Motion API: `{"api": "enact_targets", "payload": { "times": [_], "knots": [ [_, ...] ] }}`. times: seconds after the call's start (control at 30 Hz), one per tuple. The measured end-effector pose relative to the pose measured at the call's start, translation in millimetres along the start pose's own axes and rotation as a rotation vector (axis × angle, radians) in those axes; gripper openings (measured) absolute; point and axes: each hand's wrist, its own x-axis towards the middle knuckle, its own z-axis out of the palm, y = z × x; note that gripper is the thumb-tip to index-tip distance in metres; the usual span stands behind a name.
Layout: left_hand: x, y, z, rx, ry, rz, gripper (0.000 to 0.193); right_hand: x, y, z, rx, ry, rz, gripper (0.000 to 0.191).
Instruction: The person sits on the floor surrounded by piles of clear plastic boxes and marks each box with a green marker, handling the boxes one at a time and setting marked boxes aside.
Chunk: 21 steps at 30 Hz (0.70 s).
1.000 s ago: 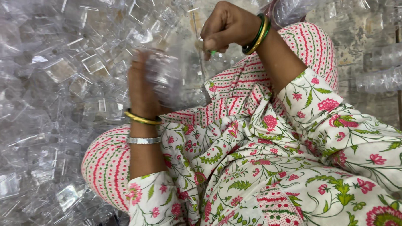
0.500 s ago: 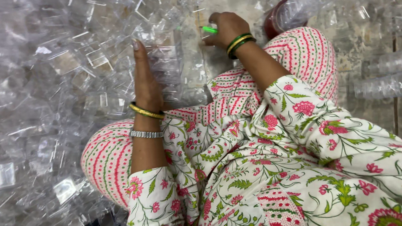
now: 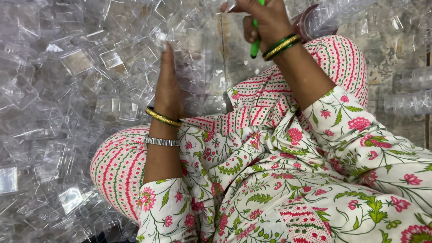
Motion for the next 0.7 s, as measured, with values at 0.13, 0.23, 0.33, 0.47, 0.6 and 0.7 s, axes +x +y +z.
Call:
{"api": "enact_targets", "payload": {
  "times": [0.13, 0.23, 0.33, 0.47, 0.6, 0.7],
  "knots": [
    [0, -5, 1, 0.265, -0.071, 0.138, 0.066, -9, 7, 24, 0.008, -0.048, -0.059, 0.028],
    [5, -12, 2, 0.230, -0.121, 0.283, 0.045, -19, 10, 33, -0.121, -0.150, -0.106, 0.029],
    [8, -13, 2, 0.194, -0.087, 0.340, 0.042, -22, 4, 31, -0.188, -0.296, -0.122, 0.025],
    [5, -8, 5, 0.149, -0.130, 0.442, 0.058, -23, -1, 29, -0.111, -0.362, -0.214, 0.025],
    [0, -4, 10, 0.219, -0.103, 0.465, 0.069, -24, 1, 27, 0.079, -0.362, -0.167, 0.025],
    [-2, -3, 9, 0.157, -0.170, 0.441, 0.068, -23, -2, 20, 0.172, -0.405, -0.131, 0.036]
  ]
}}
